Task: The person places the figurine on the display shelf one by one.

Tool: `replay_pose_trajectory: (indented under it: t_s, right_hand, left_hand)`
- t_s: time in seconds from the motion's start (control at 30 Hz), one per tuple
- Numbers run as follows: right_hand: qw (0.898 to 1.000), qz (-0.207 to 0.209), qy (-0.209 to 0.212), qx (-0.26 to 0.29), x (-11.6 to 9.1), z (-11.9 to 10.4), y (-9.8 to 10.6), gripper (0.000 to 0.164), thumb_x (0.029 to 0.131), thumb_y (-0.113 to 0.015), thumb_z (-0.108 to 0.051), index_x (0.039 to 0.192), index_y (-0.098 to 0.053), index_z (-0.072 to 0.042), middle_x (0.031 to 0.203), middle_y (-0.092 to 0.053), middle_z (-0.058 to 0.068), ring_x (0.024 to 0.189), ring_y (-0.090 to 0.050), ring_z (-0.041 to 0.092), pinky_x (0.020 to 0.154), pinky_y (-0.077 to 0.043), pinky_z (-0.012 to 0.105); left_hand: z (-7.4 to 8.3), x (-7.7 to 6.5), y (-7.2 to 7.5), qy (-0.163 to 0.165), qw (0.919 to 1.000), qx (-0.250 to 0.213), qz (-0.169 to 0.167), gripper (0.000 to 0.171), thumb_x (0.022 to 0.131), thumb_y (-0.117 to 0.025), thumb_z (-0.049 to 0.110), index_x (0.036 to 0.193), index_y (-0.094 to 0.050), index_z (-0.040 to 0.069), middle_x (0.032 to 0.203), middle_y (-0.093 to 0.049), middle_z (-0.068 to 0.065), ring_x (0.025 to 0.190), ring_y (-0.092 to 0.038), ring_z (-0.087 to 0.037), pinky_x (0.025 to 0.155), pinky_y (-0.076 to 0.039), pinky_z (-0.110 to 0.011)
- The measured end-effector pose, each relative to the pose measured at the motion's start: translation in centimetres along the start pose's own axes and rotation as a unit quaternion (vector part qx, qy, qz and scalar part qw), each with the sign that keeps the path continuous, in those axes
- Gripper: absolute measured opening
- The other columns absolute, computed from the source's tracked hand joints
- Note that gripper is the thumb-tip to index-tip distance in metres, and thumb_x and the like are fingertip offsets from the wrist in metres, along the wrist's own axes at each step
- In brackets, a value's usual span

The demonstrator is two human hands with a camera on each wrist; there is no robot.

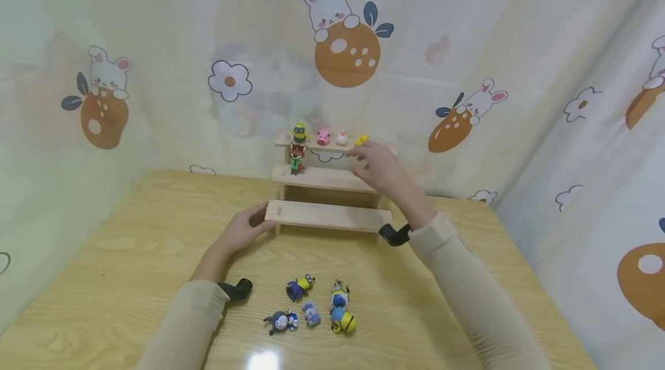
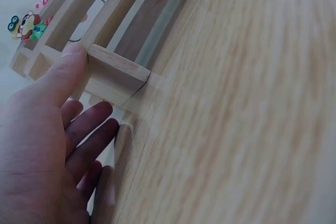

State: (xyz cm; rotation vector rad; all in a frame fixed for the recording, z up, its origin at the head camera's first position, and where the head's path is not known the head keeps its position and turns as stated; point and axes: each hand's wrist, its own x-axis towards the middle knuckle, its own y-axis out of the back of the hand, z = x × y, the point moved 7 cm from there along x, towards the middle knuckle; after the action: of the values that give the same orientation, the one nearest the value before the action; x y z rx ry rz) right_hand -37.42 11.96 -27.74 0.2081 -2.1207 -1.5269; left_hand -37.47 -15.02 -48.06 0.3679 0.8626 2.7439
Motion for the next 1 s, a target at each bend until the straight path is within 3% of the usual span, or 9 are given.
replay_pose_trajectory:
  t_s: [0.17,0.33,0.47,0.73,0.87,1.0]
  right_hand:
    - [0.996,-0.049,0.049,0.052,-4.2,-4.3,-3.7,0.028,0.090,-0.066,-0.023,0.116,-0.068,-0.013,0.109,-0.066,0.005,0.098,-0.063,0.020,0.081,-0.055,0.033]
    - [0.989,-0.081,0.042,0.117,-6.9,-5.7,-7.0,0.026,0.090,-0.066,-0.024,0.115,-0.068,-0.015,0.107,-0.066,0.001,0.098,-0.062,0.015,0.079,-0.056,0.031]
    - [0.987,-0.065,0.025,0.146,-7.5,-5.3,-7.8,0.024,0.090,-0.067,-0.023,0.113,-0.069,-0.015,0.105,-0.065,-0.002,0.098,-0.062,0.014,0.079,-0.056,0.033]
    - [0.984,-0.069,0.033,0.162,-7.5,-5.6,-8.3,0.023,0.090,-0.066,-0.020,0.111,-0.069,-0.012,0.106,-0.067,0.001,0.097,-0.063,0.014,0.080,-0.056,0.031]
    - [0.984,-0.091,0.046,0.147,-7.7,-6.0,-9.1,0.024,0.090,-0.066,-0.021,0.112,-0.069,-0.013,0.105,-0.069,0.001,0.093,-0.065,0.012,0.078,-0.056,0.027]
    - [0.983,-0.140,0.043,0.112,-8.3,-6.6,-10.6,0.030,0.092,-0.064,-0.028,0.118,-0.066,-0.014,0.105,-0.069,0.000,0.090,-0.064,0.010,0.074,-0.053,0.023]
  left_hand:
    - [0.0,0.1,0.5,0.006,0.9999,0.010,0.004,0.076,0.089,-0.059,0.053,0.147,-0.035,0.011,0.138,-0.053,-0.016,0.136,-0.038,-0.037,0.113,-0.025,-0.056]
    - [-0.1,0.3,0.3,0.012,0.9999,0.008,0.002,0.077,0.088,-0.059,0.054,0.147,-0.036,0.011,0.137,-0.054,-0.014,0.136,-0.038,-0.036,0.113,-0.025,-0.055]
    - [-0.3,0.4,0.0,0.013,0.9999,0.003,0.001,0.078,0.087,-0.060,0.056,0.147,-0.036,0.011,0.135,-0.055,-0.014,0.135,-0.039,-0.035,0.113,-0.025,-0.054]
    - [0.1,0.3,0.3,0.011,0.9999,0.002,0.002,0.077,0.087,-0.061,0.053,0.147,-0.036,0.011,0.135,-0.055,-0.015,0.135,-0.040,-0.035,0.114,-0.024,-0.055]
    - [0.1,0.2,0.2,0.009,0.9999,0.006,0.000,0.077,0.088,-0.060,0.053,0.147,-0.036,0.010,0.136,-0.054,-0.015,0.135,-0.040,-0.036,0.113,-0.024,-0.056]
    - [-0.2,0.1,0.0,0.015,0.9999,0.004,0.000,0.077,0.087,-0.060,0.054,0.147,-0.036,0.012,0.136,-0.055,-0.014,0.136,-0.039,-0.035,0.114,-0.024,-0.055]
